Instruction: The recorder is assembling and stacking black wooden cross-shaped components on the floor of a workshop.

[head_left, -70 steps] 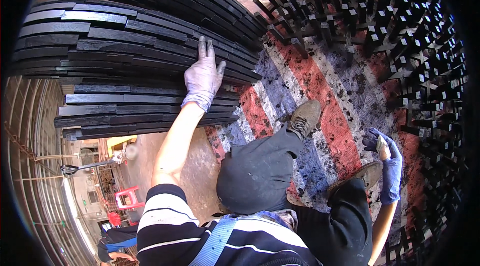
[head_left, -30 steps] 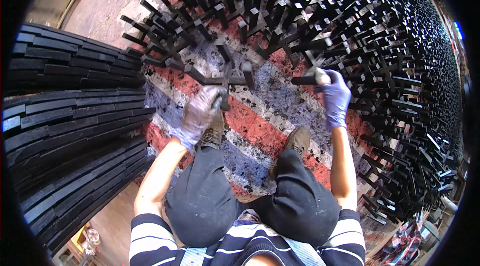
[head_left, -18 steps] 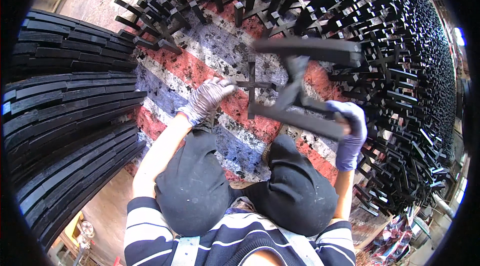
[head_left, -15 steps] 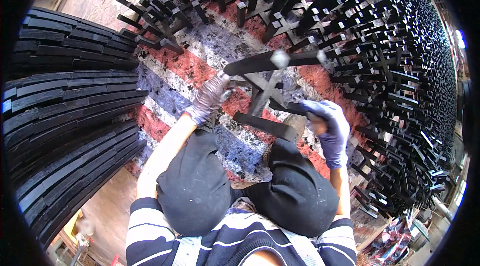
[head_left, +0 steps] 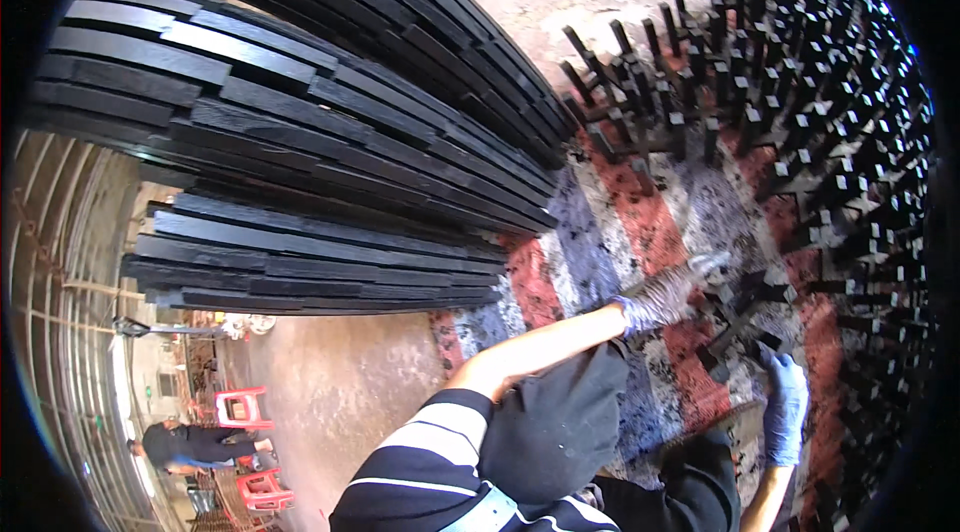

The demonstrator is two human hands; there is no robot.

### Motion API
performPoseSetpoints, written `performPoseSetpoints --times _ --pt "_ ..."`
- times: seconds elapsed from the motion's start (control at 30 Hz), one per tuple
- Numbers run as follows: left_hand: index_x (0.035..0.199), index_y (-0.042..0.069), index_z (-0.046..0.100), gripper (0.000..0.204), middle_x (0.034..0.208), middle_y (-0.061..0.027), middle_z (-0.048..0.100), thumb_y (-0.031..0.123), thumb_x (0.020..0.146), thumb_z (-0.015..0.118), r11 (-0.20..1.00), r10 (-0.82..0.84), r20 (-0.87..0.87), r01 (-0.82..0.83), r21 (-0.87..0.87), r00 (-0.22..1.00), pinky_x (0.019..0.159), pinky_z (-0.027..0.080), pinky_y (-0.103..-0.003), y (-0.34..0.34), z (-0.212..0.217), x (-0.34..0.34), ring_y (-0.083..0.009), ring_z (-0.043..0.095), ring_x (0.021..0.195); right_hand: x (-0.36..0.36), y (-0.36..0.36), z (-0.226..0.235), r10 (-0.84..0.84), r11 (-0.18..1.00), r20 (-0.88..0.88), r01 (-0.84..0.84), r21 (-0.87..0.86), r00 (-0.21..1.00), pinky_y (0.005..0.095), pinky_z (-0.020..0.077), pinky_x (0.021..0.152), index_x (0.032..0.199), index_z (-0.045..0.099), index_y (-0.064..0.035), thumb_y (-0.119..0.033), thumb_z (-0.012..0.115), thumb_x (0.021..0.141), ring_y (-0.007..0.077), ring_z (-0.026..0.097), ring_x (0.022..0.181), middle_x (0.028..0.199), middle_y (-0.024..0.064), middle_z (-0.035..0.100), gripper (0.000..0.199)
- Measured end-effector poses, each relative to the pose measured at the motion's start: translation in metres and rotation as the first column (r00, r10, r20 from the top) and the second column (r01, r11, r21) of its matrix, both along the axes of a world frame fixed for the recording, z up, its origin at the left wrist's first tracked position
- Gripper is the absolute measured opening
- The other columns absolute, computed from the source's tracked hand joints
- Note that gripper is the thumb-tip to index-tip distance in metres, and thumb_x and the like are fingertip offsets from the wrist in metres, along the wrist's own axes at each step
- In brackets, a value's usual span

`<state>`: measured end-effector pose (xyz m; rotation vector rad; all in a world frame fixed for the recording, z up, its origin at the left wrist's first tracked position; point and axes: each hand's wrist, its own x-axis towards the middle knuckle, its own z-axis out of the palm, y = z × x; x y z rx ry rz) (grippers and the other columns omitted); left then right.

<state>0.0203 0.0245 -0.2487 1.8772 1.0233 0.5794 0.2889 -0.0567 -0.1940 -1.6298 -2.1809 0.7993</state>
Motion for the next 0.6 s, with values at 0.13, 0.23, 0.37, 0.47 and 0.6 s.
performPoseSetpoints --times 0.13,0.23,0.37,0.47,0.6 --pt "0.125 0.017 0.042 0.079 0.12 -0.0117 0.048 0.014 0.053 0.077 0.986 -0.152 -0.103 0.158 0.052 0.983 0.094 0.039 -0.038 0.012 0.002 0.0 -0.0291 0.046 0.112 -0.003 0.01 0.001 -0.298 0.93 -0.493 0.132 -0.343 0.817 0.0312 0.0455 0.069 0.118 0.053 -0.0074 0.001 0.048 0.081 0.0201 0.058 0.081 0.093 0.0073 0.061 0.038" --pt "0.111 0.013 0.051 0.064 0.102 -0.0093 0.055 0.016 0.054 0.079 0.977 -0.178 -0.064 0.184 0.109 0.982 0.084 0.043 -0.035 0.014 -0.027 0.003 -0.0271 0.053 0.097 0.022 0.034 0.027 -0.203 0.95 -0.595 0.303 0.072 0.778 0.0344 0.0394 0.094 0.129 0.041 -0.0078 -0.003 0.049 0.084 0.0214 0.044 0.116 0.13 0.0122 0.042 0.045" --pt "0.114 0.012 0.045 0.066 0.105 -0.0092 0.05 0.014 0.058 0.079 0.988 -0.144 0.113 0.136 0.072 0.983 0.081 0.044 -0.033 0.003 -0.045 0.004 -0.0256 0.052 0.098 0.076 0.062 -0.013 -0.525 0.756 0.088 0.416 0.505 0.847 0.0411 0.0295 0.102 0.134 0.031 -0.0134 -0.028 0.058 0.081 0.0293 0.032 0.125 0.137 0.011 0.032 0.061" --pt "0.118 0.012 0.042 0.069 0.109 -0.0107 0.047 0.012 0.059 0.078 0.987 -0.143 -0.001 0.143 0.07 0.99 0.085 0.043 -0.034 -0.001 -0.039 -0.007 -0.0262 0.051 0.099 0.093 0.057 -0.081 -0.434 0.804 0.064 0.354 0.478 0.898 0.0399 0.0282 0.102 0.133 0.032 -0.0102 -0.028 0.06 0.08 0.0307 0.032 0.125 0.137 0.0139 0.032 0.063" --pt "0.119 0.012 0.042 0.063 0.115 -0.011 0.048 0.025 0.066 0.074 0.996 -0.09 -0.099 0.088 -0.024 0.991 0.089 0.041 -0.033 -0.001 -0.031 -0.009 -0.0241 0.05 0.105 0.094 0.074 -0.075 -0.49 0.734 -0.224 0.537 0.416 0.843 0.0366 0.0299 0.101 0.132 0.033 -0.0073 -0.008 0.059 0.079 0.0285 0.036 0.122 0.135 0.0147 0.034 0.059"
